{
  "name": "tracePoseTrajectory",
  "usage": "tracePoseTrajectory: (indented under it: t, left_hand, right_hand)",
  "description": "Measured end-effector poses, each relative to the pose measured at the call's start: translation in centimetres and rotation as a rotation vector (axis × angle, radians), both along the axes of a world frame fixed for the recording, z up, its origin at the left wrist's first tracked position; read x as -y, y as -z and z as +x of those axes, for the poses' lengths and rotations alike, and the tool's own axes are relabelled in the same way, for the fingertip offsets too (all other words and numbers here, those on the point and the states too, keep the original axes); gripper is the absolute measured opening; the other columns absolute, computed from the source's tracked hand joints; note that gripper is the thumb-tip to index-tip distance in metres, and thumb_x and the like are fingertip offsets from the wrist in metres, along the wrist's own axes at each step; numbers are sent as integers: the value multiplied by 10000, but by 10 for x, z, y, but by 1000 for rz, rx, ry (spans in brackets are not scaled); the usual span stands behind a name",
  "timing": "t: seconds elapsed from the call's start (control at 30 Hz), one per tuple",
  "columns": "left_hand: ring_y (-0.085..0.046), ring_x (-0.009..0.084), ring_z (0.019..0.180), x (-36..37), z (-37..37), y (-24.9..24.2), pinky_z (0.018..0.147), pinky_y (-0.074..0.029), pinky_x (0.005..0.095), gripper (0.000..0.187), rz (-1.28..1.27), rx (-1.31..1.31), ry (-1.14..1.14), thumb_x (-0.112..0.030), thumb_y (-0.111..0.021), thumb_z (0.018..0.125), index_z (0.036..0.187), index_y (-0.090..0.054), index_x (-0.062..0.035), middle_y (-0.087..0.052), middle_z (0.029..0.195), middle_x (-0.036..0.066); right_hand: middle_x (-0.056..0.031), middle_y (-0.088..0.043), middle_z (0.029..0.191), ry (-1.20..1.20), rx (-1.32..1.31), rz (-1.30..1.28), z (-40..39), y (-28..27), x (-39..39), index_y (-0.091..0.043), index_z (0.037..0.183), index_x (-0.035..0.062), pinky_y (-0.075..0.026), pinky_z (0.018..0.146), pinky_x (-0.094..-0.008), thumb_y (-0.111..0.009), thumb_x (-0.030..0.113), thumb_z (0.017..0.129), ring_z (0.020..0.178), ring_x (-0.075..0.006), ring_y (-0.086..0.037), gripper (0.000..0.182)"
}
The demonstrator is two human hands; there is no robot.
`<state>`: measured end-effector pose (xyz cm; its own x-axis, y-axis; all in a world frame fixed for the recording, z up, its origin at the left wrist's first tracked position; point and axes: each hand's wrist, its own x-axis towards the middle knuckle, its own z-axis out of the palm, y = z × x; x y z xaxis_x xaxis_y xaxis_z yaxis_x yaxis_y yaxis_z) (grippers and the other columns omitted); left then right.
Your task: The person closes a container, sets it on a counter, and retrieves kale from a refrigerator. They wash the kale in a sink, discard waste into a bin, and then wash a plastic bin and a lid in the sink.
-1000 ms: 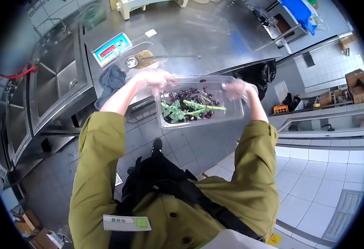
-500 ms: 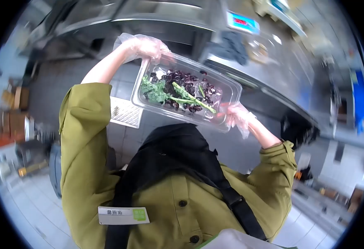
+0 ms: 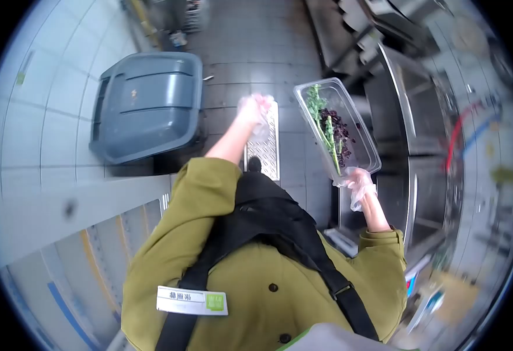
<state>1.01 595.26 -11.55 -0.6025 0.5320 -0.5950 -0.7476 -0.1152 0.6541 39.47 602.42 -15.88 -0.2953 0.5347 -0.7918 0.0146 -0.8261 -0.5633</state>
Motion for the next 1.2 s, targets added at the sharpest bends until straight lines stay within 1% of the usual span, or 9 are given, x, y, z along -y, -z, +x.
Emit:
tracePoseTrajectory:
  t: [0.4, 0.53, 0.67, 0.8, 0.87, 0.93, 1.0, 1.1, 1.2]
  left_hand:
    - [-511, 236, 606, 44, -113, 18, 540, -476, 320, 23, 200, 247, -375, 50, -457, 742, 737, -459, 27, -470, 730, 122]
    - [-574, 307, 882, 38, -139, 108, 764, -457, 374, 345, -927, -765, 619, -268, -457, 807, 812, -616, 38, -583, 874, 231]
    - [-567, 288, 878, 70, -131, 94, 759, -448, 378, 297, -1305, -982, 791, -240, -415, 836, 921, -596, -21, -592, 935, 156]
    - [-544, 297, 802, 175, -184, -43, 697, -447, 360, 303, -977, -1129, 368, -240, -376, 873, 987, -554, -22, -584, 843, 158]
    - [-533, 302, 764, 219, -238, -120, 667, -447, 352, 308, -1006, -1165, 330, -239, -356, 891, 1020, -533, -23, -580, 797, 158]
    - [-496, 321, 959, 237, -301, -213, 807, -390, 367, 410, -1207, -963, 435, -321, -329, 887, 1146, -449, -26, -540, 987, 208]
    - [-408, 325, 1139, 239, -337, -281, 945, -297, 340, 516, -1358, -926, 360, -383, -308, 878, 1251, -357, -29, -448, 1181, 242]
    - [-287, 316, 1229, 283, -383, -282, 1004, -229, 345, 479, -1412, -1633, 258, -249, -440, 842, 1263, -343, -43, -361, 1282, 198]
    - [-434, 275, 1090, 287, -402, -298, 911, -335, 318, 397, -1481, -1375, 206, -222, -441, 839, 1187, -433, -31, -463, 1165, 179]
  right_hand:
    - [-83, -443, 626, -222, 246, 8, -242, -117, -98, -419, 729, 25, -388, 299, -261, -488, 100, 723, 407, -180, -450, 102]
    - [-74, -447, 603, -369, 422, 154, -254, -80, -143, -463, 719, 18, -382, 347, -268, -452, 88, 736, 426, -177, -449, 74]
    - [-147, -556, 646, -804, 558, 699, -291, -89, -162, -567, 682, -18, -443, 462, -339, -471, 88, 700, 521, -243, -551, 143]
    - [-208, -571, 715, -1099, 607, 1327, -425, -109, -142, -566, 685, -29, -454, 611, -395, -479, 208, 715, 703, -326, -574, 255]
    - [-238, -561, 783, -692, 539, 1842, -507, -113, -117, -561, 890, -28, -442, 668, -430, -464, 197, 749, 784, -384, -551, 283]
    - [-226, -519, 1069, -995, 556, 1416, -588, -187, -63, -393, 1218, 62, -456, 746, -408, -462, 124, 749, 833, -364, -556, 478]
    - [-142, -457, 1209, -655, 87, 2202, -647, -159, -38, -353, 1247, 88, -494, 668, -387, -476, 81, 726, 769, -323, -591, 536]
    - [-118, -502, 1167, -784, -56, 2302, -697, -184, 0, -357, 1264, 110, -503, 624, -353, -510, 39, 690, 719, -311, -597, 598]
    - [-109, -610, 927, -583, -296, 2553, -749, -188, 9, -465, 1175, 80, -453, 434, -343, -517, 59, 700, 475, -227, -544, 479]
